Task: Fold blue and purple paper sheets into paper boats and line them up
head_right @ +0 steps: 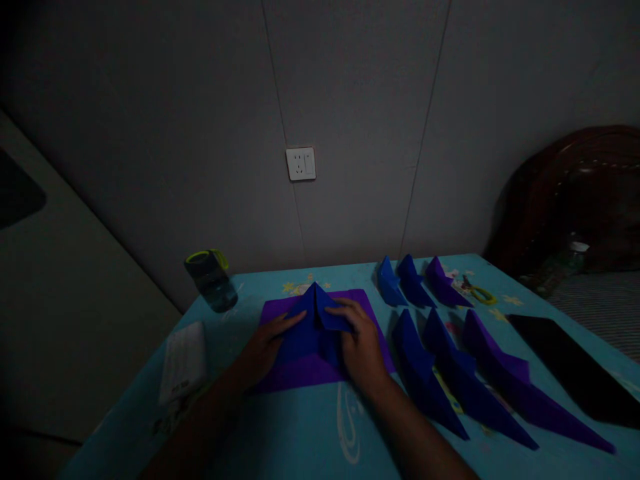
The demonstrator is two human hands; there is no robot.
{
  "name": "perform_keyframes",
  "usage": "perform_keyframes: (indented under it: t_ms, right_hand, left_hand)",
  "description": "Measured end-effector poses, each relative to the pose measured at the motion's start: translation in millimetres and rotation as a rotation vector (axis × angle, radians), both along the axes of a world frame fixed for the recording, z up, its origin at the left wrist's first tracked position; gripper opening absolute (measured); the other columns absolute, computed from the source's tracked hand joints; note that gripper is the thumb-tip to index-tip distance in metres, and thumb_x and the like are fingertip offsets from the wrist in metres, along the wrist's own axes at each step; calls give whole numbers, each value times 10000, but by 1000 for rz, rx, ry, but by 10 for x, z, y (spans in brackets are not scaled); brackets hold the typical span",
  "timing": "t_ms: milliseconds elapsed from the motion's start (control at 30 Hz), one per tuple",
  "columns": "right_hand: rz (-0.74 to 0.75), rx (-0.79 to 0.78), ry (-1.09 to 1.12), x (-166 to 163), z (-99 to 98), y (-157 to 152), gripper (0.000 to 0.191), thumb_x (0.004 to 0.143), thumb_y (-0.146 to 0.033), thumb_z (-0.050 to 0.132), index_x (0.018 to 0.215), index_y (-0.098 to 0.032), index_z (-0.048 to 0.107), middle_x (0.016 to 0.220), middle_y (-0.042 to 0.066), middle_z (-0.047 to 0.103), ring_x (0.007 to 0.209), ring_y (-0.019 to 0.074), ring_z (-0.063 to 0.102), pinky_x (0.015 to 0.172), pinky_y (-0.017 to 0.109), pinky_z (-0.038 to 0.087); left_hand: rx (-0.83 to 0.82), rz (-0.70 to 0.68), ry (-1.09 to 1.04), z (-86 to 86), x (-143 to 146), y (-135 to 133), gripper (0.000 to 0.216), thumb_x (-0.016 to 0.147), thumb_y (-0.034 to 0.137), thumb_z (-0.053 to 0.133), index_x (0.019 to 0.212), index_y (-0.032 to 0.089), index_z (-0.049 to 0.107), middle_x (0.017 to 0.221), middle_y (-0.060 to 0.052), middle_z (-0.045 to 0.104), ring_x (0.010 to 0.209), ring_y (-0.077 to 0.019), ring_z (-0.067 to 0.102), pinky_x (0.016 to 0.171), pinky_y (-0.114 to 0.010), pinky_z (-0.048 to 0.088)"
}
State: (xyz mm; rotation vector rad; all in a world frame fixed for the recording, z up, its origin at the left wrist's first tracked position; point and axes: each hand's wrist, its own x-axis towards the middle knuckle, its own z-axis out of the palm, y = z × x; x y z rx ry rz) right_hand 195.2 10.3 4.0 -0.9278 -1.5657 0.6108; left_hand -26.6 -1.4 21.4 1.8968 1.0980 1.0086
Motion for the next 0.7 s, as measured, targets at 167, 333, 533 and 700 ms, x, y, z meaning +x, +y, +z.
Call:
perform_keyframes:
  t_ms: [167, 333, 533, 700]
  right_hand:
    - [54, -44, -128, 1, -23, 7, 560, 710, 3, 436, 1073, -289, 747, 1238, 59, 634, 1144, 233, 600, 990, 443, 472]
    - [35, -107, -497, 1, -75, 20, 628, 722, 24, 448, 1231, -260, 682, 1347, 87, 581, 1214, 241, 566, 1050, 437, 439]
    - [83, -90, -938, -2, -112, 9, 685, 706, 31, 480, 1320, -241, 614, 1448, 106, 511, 1330, 291, 445, 1086, 496, 355]
    - [153, -28, -1070, -38, -113, -41, 655, 751, -10, 479, 1396, -113, 521, 1520, 157, 410, 1382, 303, 370, 1120, 467, 305]
  left_hand:
    - [20, 93, 194, -28, 16, -58, 560, 780, 158, 545, 1321, 294, 599, 1402, -58, 568, 1286, -310, 521, 1094, -492, 397]
    - [10, 205, 255, -85, 25, -22, 367, 852, 342, 589, 1176, 216, 706, 1331, -128, 607, 1234, -305, 565, 1086, -482, 405]
    - [92, 197, 451, -246, -24, 139, 198, 854, 222, 629, 993, 203, 768, 1141, -107, 690, 1049, -243, 663, 981, -407, 503]
    - [126, 181, 506, -362, -79, 170, 223, 838, 155, 641, 1022, 200, 759, 1256, -127, 622, 1164, -266, 596, 1047, -436, 450]
